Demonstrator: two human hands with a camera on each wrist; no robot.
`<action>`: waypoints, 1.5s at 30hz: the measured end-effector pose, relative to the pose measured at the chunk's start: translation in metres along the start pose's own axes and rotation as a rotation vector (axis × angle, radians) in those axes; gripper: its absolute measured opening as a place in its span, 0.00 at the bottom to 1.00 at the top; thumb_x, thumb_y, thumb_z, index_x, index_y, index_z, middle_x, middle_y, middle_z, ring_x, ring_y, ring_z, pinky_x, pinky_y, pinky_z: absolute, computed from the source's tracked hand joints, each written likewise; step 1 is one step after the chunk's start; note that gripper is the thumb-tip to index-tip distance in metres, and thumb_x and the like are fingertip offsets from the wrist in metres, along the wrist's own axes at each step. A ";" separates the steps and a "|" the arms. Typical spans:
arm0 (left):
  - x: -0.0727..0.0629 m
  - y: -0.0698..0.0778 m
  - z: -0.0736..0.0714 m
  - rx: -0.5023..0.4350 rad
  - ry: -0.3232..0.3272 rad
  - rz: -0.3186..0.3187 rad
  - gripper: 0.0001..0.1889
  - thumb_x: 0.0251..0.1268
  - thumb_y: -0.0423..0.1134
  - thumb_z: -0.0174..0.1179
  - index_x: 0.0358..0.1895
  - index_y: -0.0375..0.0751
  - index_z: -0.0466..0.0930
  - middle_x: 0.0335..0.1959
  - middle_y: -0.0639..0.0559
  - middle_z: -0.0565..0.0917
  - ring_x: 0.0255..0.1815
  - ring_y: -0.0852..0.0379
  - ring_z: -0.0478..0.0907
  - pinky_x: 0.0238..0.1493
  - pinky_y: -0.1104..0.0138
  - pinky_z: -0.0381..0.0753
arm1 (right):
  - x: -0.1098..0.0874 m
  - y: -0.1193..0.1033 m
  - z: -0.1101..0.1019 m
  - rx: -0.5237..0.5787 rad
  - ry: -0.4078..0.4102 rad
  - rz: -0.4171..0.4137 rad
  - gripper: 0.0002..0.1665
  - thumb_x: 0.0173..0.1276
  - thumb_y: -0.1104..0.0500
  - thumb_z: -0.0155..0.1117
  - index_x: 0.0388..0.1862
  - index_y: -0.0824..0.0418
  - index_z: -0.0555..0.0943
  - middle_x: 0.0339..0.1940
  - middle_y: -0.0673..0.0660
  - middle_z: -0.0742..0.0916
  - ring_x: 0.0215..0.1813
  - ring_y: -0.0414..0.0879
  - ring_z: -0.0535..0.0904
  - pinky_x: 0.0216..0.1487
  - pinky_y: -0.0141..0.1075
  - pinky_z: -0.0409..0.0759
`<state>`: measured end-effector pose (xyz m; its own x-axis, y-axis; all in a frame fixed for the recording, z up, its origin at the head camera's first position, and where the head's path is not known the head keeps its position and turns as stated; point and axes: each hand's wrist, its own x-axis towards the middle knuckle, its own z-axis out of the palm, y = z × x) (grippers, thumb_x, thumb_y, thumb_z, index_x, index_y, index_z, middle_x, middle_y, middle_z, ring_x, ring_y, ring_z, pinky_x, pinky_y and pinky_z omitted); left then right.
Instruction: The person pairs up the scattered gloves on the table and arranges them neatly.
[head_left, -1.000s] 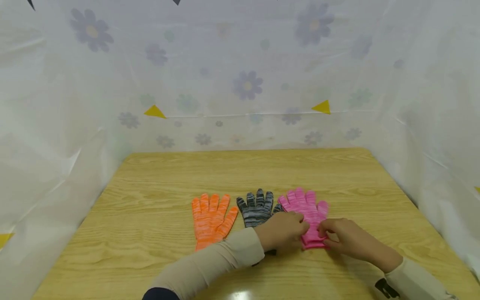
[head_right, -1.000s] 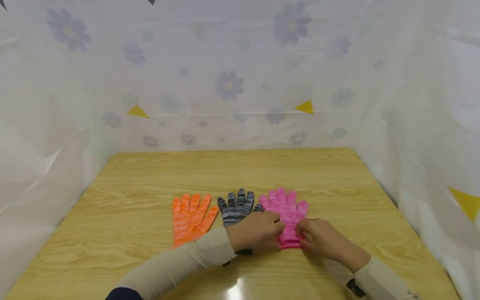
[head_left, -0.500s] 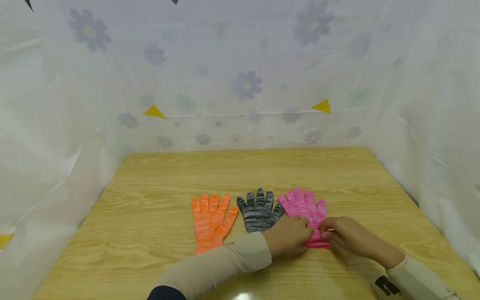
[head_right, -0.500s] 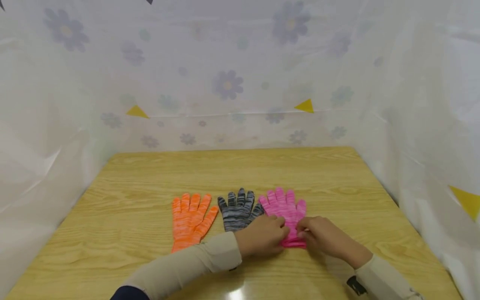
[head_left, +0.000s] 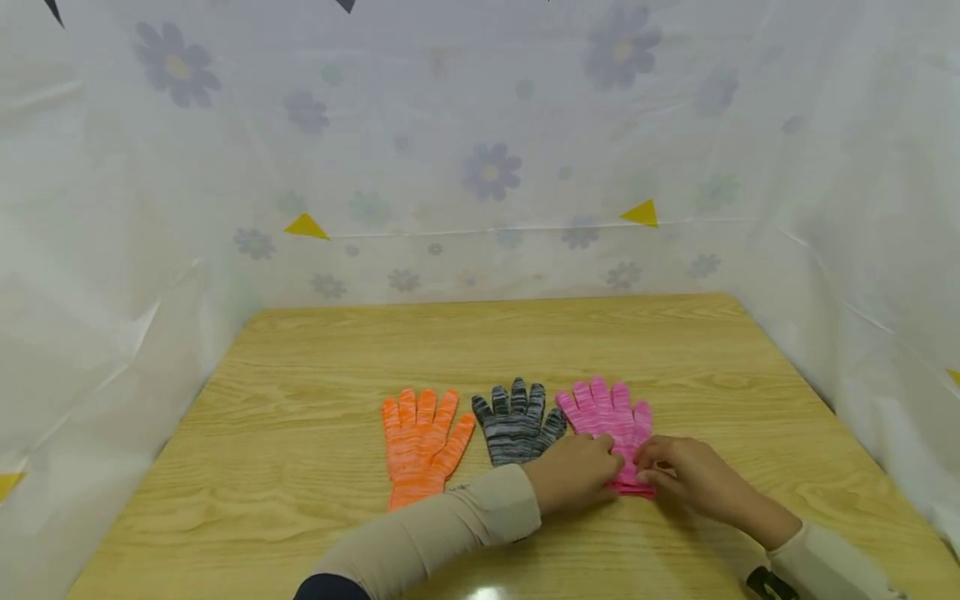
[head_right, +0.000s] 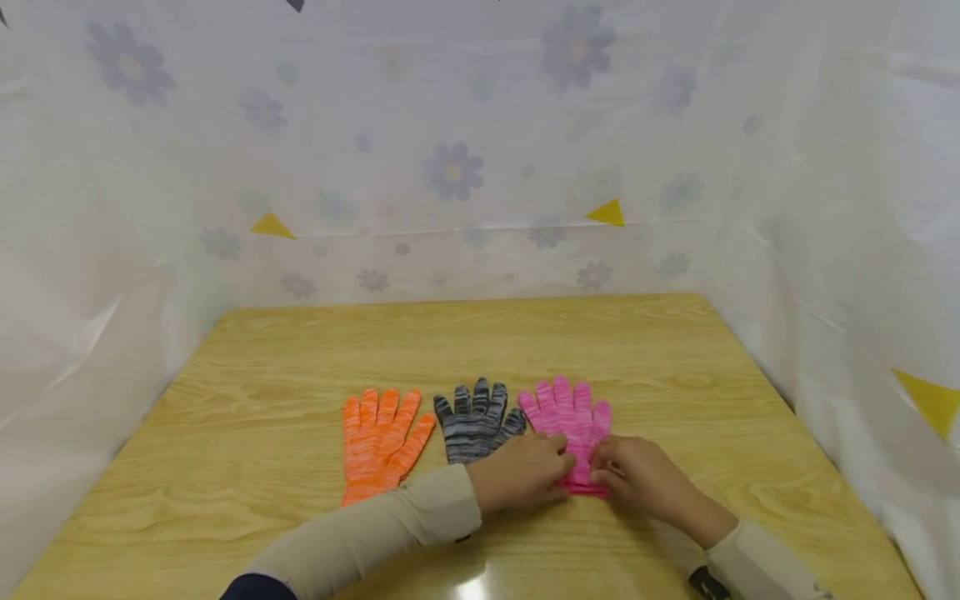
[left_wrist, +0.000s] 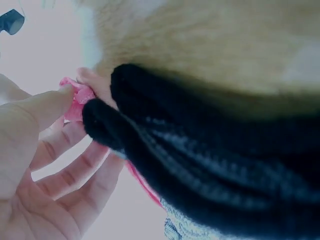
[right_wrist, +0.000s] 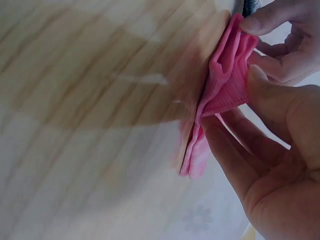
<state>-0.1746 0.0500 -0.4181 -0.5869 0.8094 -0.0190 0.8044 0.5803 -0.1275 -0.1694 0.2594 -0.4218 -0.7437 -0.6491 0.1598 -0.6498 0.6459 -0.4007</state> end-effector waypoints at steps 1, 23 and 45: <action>0.000 0.000 0.000 -0.018 0.009 0.002 0.12 0.65 0.55 0.58 0.43 0.55 0.82 0.37 0.59 0.78 0.28 0.65 0.73 0.23 0.75 0.71 | 0.000 0.000 0.000 -0.007 0.008 -0.019 0.05 0.59 0.57 0.70 0.28 0.49 0.82 0.35 0.45 0.85 0.37 0.39 0.81 0.36 0.36 0.83; -0.001 0.000 -0.004 -0.017 0.051 0.096 0.07 0.67 0.46 0.58 0.33 0.54 0.84 0.32 0.60 0.78 0.28 0.66 0.72 0.26 0.79 0.70 | -0.001 0.014 -0.006 -0.018 -0.071 -0.272 0.09 0.57 0.67 0.68 0.33 0.53 0.85 0.40 0.51 0.84 0.40 0.41 0.82 0.37 0.36 0.83; -0.004 0.008 -0.002 0.012 -0.010 0.022 0.15 0.72 0.45 0.50 0.58 0.60 0.77 0.60 0.56 0.74 0.61 0.60 0.70 0.57 0.69 0.75 | 0.037 0.059 -0.028 0.078 -0.002 0.243 0.10 0.68 0.65 0.59 0.45 0.67 0.83 0.43 0.64 0.86 0.42 0.59 0.83 0.43 0.50 0.83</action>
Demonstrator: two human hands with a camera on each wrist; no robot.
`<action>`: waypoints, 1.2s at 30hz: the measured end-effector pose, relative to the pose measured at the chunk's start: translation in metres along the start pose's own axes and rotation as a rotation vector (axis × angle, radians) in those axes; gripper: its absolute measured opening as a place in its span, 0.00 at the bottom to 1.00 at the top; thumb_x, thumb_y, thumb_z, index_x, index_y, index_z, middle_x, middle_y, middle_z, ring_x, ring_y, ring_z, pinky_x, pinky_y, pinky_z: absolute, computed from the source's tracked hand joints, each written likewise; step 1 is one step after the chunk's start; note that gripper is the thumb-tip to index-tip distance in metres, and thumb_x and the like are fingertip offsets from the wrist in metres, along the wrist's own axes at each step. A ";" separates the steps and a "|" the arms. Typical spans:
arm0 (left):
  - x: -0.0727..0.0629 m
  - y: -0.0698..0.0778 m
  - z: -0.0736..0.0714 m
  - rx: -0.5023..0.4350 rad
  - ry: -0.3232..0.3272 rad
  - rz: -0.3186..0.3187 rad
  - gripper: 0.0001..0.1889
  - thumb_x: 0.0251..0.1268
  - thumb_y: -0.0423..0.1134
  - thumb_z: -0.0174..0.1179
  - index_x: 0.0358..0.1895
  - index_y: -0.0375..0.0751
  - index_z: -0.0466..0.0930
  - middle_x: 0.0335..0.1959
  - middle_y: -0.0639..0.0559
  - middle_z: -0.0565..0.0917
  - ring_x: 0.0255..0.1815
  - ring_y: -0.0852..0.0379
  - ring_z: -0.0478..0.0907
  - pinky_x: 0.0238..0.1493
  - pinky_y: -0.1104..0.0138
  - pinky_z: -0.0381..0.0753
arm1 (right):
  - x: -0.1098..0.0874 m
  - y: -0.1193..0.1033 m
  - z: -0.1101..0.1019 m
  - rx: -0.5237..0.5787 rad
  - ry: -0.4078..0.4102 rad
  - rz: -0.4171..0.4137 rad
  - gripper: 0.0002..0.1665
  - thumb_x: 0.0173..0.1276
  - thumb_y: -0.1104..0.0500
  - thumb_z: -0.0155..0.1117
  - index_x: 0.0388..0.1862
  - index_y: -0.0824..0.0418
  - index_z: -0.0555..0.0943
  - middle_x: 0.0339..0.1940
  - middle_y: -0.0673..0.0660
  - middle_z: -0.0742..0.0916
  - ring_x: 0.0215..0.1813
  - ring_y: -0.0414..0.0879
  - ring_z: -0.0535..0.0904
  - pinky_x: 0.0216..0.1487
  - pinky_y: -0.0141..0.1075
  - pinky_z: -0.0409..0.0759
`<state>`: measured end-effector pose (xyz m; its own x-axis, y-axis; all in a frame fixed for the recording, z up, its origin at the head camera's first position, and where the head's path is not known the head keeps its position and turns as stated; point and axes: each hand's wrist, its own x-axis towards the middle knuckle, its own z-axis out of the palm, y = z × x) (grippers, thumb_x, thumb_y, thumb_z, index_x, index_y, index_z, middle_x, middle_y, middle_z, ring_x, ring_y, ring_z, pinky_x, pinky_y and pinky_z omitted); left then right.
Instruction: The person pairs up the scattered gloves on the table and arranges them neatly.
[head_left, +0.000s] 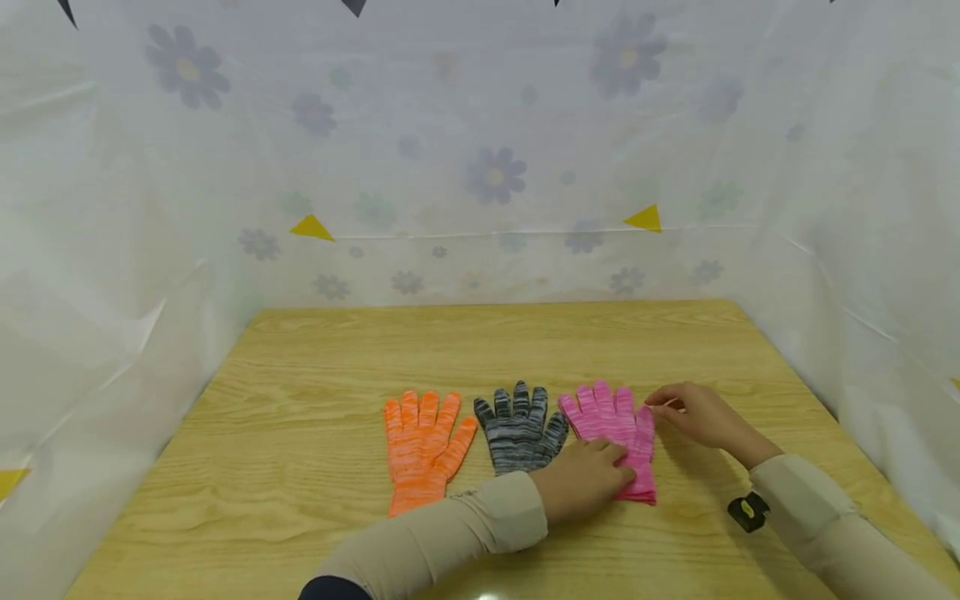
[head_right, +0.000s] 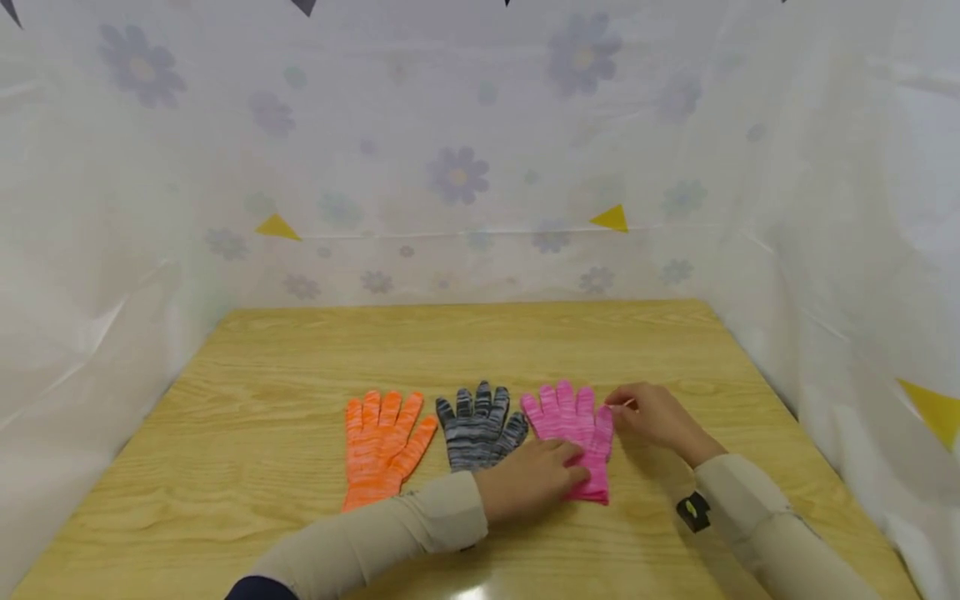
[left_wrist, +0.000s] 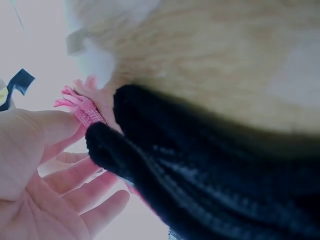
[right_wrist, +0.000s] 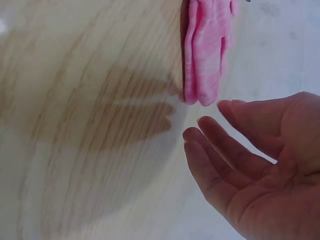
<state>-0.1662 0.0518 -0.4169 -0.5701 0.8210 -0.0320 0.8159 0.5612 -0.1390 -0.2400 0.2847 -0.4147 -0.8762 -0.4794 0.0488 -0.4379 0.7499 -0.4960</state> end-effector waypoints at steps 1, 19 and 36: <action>0.000 0.000 0.001 0.001 0.001 0.003 0.15 0.72 0.45 0.50 0.58 0.60 0.77 0.61 0.56 0.74 0.61 0.59 0.70 0.58 0.69 0.75 | 0.002 0.002 0.001 0.002 -0.013 0.017 0.11 0.68 0.64 0.59 0.45 0.68 0.83 0.43 0.64 0.86 0.42 0.58 0.83 0.43 0.50 0.83; 0.004 0.003 -0.002 0.012 0.009 0.096 0.12 0.70 0.46 0.53 0.51 0.63 0.82 0.46 0.64 0.79 0.43 0.67 0.74 0.41 0.81 0.74 | 0.025 0.015 -0.006 0.135 -0.152 0.120 0.09 0.65 0.58 0.65 0.33 0.64 0.84 0.30 0.52 0.85 0.33 0.42 0.74 0.33 0.34 0.73; 0.005 -0.002 -0.003 -0.034 -0.008 0.127 0.14 0.70 0.43 0.53 0.53 0.63 0.82 0.53 0.63 0.80 0.50 0.67 0.75 0.52 0.81 0.72 | 0.045 0.012 -0.013 -0.002 -0.118 0.011 0.09 0.68 0.62 0.60 0.38 0.67 0.84 0.33 0.55 0.87 0.34 0.47 0.81 0.36 0.43 0.81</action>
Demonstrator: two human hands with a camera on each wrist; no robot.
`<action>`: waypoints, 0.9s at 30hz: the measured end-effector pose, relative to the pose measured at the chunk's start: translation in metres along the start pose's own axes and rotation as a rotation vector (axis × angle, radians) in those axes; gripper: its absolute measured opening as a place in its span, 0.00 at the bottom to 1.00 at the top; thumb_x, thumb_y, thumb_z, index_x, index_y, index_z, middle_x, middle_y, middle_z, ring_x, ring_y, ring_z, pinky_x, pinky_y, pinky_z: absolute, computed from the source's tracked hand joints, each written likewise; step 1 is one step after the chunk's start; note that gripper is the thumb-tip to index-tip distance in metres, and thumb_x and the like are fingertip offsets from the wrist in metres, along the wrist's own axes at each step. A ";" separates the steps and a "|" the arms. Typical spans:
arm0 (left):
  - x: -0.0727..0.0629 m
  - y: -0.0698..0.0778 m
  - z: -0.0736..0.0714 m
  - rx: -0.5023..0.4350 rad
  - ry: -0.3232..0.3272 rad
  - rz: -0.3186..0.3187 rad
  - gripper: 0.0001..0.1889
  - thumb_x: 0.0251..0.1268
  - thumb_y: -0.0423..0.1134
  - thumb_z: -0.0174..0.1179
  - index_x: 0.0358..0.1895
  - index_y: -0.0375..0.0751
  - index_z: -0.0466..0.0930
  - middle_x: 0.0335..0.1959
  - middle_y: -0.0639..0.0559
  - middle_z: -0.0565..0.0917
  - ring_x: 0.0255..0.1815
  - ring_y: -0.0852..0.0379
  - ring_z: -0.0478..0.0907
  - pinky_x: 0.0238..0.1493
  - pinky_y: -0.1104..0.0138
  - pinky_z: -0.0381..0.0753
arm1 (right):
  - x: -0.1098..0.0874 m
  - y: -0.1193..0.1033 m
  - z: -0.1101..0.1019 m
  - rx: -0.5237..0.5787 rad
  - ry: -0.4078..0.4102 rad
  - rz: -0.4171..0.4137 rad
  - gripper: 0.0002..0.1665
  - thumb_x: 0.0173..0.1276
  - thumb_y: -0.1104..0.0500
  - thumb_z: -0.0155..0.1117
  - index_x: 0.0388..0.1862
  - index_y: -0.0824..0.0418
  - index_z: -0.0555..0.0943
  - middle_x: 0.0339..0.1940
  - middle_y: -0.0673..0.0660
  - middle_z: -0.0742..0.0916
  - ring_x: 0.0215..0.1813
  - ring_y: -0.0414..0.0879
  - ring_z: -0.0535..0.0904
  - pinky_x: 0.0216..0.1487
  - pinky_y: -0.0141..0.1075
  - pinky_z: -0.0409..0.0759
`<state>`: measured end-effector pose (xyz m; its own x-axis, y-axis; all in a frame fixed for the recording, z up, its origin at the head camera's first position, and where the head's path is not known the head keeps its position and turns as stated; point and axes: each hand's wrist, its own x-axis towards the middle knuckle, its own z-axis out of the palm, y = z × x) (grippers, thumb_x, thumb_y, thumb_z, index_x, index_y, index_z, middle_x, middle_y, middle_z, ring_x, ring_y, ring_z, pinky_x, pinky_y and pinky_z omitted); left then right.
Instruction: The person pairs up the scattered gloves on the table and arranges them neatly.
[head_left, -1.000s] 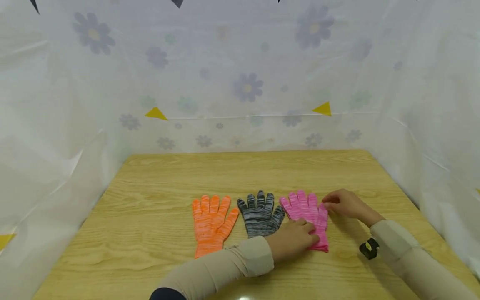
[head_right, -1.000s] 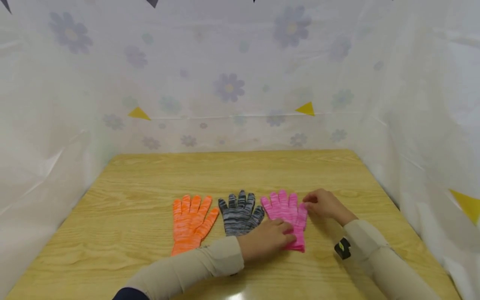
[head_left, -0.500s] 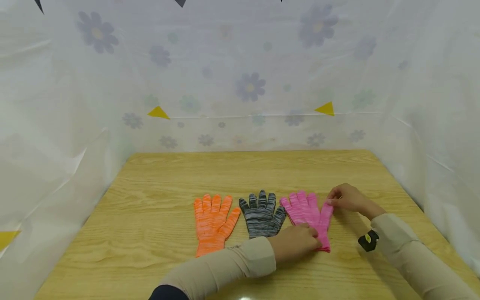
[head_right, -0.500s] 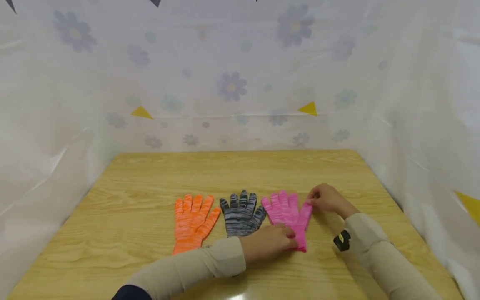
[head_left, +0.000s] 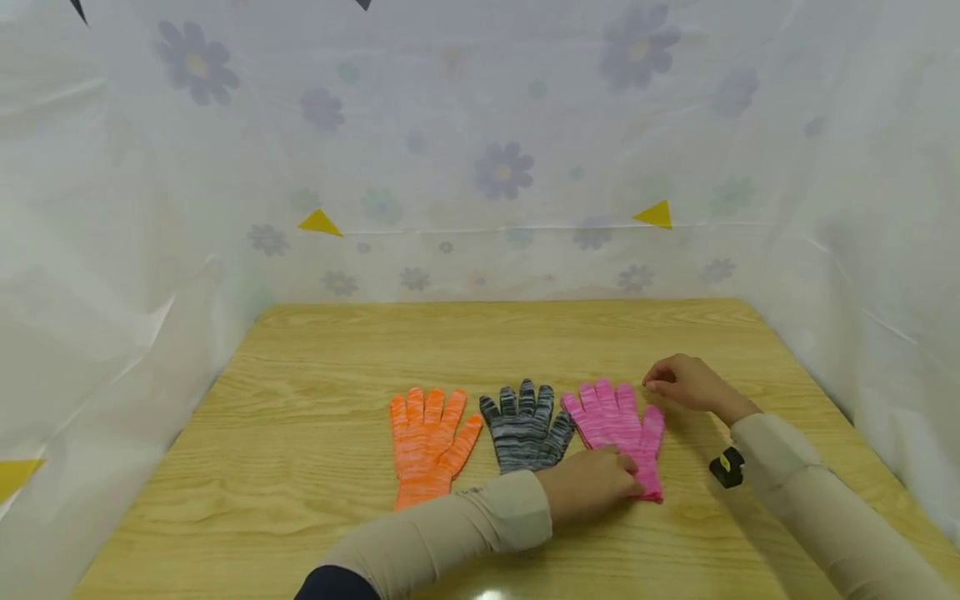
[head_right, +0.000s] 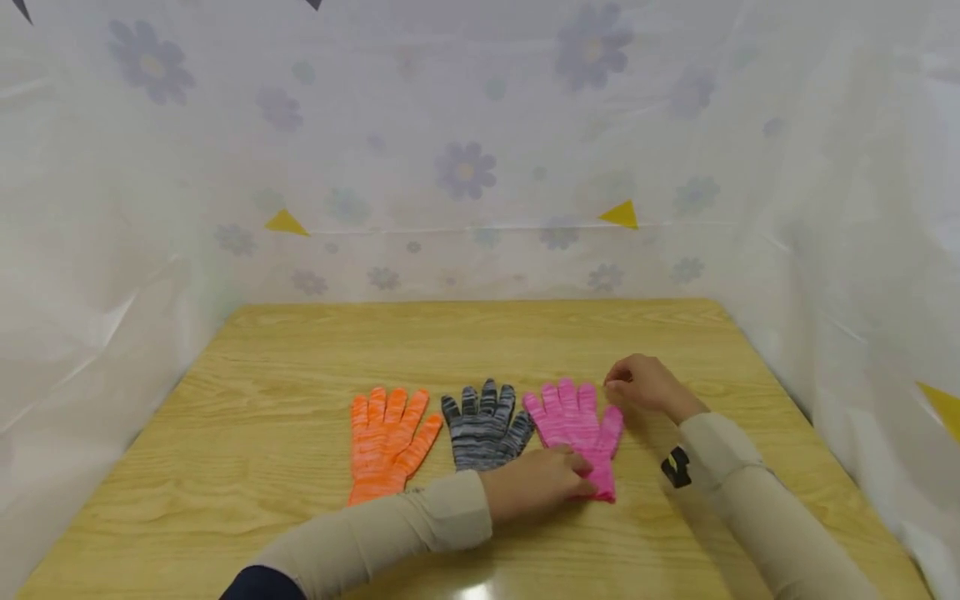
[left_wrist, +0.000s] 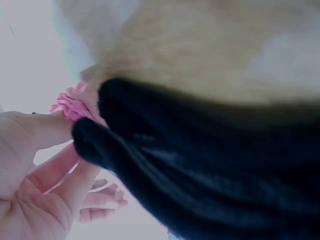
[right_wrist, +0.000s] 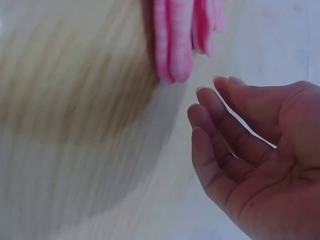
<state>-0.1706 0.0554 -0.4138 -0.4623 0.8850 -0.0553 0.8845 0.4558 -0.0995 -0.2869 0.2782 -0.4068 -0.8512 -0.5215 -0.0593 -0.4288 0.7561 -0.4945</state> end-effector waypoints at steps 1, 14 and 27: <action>0.000 -0.001 0.001 -0.015 0.001 0.005 0.14 0.70 0.43 0.53 0.53 0.63 0.82 0.54 0.62 0.80 0.51 0.66 0.75 0.53 0.81 0.71 | 0.003 -0.001 -0.001 0.005 0.006 -0.012 0.10 0.69 0.62 0.60 0.40 0.68 0.84 0.34 0.56 0.87 0.36 0.49 0.82 0.38 0.45 0.82; -0.003 -0.007 0.003 -0.066 0.009 0.020 0.15 0.70 0.44 0.53 0.56 0.61 0.81 0.58 0.59 0.79 0.58 0.65 0.74 0.60 0.80 0.68 | 0.033 -0.008 0.012 0.076 -0.036 -0.009 0.04 0.64 0.63 0.65 0.30 0.61 0.82 0.26 0.51 0.84 0.31 0.42 0.78 0.37 0.40 0.78; -0.001 -0.004 0.006 -0.015 0.030 0.042 0.13 0.69 0.45 0.54 0.53 0.62 0.83 0.55 0.61 0.81 0.54 0.65 0.76 0.56 0.80 0.71 | 0.036 0.002 0.013 0.061 0.009 -0.025 0.02 0.61 0.68 0.64 0.31 0.65 0.79 0.27 0.54 0.84 0.31 0.43 0.76 0.35 0.38 0.75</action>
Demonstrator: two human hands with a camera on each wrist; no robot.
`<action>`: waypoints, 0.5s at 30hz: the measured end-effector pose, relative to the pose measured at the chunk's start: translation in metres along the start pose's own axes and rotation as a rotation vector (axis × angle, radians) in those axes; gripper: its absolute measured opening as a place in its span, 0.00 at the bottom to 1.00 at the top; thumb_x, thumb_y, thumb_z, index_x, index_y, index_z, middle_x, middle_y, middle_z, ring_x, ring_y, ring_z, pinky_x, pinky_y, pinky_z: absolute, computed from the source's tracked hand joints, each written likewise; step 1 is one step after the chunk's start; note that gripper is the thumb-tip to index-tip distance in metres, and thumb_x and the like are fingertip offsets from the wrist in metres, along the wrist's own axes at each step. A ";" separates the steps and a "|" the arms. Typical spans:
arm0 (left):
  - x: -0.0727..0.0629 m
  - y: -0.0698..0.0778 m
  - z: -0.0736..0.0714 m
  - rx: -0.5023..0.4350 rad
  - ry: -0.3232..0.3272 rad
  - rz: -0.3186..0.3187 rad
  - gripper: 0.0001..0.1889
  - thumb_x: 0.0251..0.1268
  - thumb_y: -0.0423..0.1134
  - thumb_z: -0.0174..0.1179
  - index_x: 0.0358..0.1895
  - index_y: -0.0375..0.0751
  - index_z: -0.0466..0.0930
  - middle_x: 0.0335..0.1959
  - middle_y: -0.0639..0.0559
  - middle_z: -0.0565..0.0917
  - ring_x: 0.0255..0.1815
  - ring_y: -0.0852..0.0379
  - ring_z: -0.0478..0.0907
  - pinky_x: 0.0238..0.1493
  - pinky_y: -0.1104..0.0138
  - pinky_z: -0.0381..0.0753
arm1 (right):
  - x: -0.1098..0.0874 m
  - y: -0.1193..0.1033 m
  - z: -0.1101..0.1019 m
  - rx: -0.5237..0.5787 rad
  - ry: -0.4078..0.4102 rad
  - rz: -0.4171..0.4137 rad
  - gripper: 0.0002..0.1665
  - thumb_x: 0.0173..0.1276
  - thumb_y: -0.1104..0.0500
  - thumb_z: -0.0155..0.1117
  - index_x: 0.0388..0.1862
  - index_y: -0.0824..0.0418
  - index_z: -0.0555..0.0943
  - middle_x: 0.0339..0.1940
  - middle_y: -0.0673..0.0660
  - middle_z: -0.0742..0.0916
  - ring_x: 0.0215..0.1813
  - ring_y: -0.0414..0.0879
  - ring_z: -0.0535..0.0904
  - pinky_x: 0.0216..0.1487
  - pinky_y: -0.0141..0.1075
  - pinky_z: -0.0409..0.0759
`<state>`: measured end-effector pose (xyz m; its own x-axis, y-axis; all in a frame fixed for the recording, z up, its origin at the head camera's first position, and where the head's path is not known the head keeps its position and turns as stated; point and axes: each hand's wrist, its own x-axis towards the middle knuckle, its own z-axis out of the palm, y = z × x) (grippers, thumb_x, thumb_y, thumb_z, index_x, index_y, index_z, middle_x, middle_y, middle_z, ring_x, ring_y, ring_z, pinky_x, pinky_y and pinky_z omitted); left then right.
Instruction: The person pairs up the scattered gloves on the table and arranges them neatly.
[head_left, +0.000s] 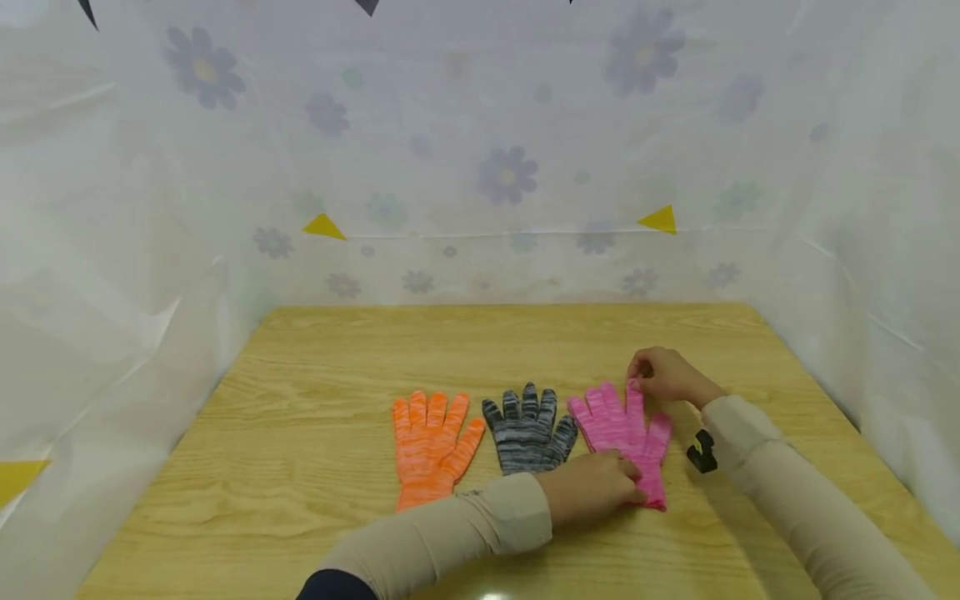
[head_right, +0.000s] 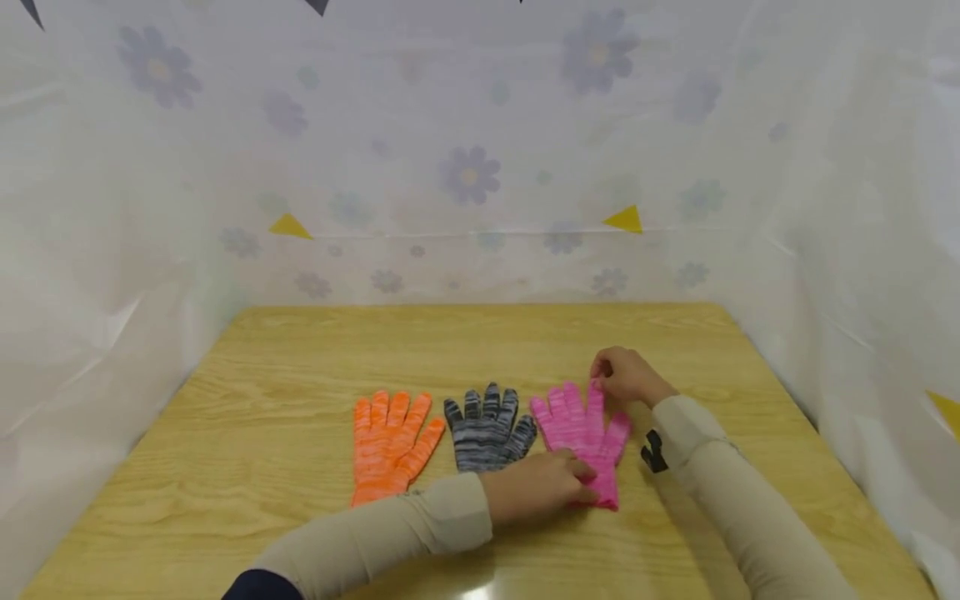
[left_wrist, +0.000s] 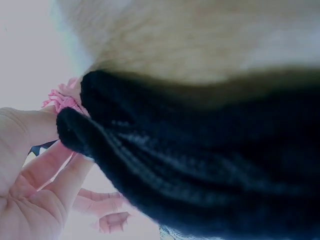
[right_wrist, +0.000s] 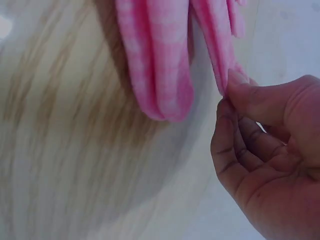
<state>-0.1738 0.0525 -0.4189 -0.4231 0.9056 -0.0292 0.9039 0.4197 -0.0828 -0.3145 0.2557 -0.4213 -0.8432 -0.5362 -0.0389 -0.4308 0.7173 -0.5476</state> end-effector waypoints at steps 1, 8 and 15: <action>0.000 0.000 0.000 0.001 -0.002 -0.001 0.13 0.69 0.45 0.55 0.52 0.62 0.83 0.55 0.61 0.81 0.53 0.65 0.76 0.55 0.80 0.72 | 0.000 0.001 -0.001 -0.004 0.001 0.001 0.02 0.61 0.68 0.64 0.31 0.66 0.79 0.27 0.54 0.84 0.31 0.43 0.76 0.35 0.38 0.75; 0.002 -0.002 0.001 -0.026 -0.009 0.011 0.13 0.68 0.44 0.56 0.52 0.62 0.83 0.55 0.61 0.81 0.54 0.66 0.76 0.56 0.81 0.70 | 0.002 0.002 -0.008 -0.075 -0.055 -0.032 0.02 0.64 0.64 0.65 0.31 0.62 0.82 0.28 0.51 0.84 0.31 0.41 0.77 0.34 0.37 0.77; -0.003 -0.001 0.002 0.026 0.011 0.030 0.15 0.72 0.44 0.49 0.54 0.62 0.82 0.56 0.60 0.80 0.54 0.64 0.75 0.56 0.77 0.73 | 0.015 -0.008 -0.005 -0.064 -0.088 -0.077 0.09 0.68 0.61 0.62 0.41 0.65 0.84 0.35 0.55 0.86 0.38 0.48 0.82 0.40 0.44 0.82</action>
<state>-0.1740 0.0495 -0.4204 -0.3953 0.9183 -0.0212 0.9141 0.3910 -0.1077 -0.3257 0.2440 -0.4137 -0.7767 -0.6255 -0.0733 -0.5153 0.6981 -0.4971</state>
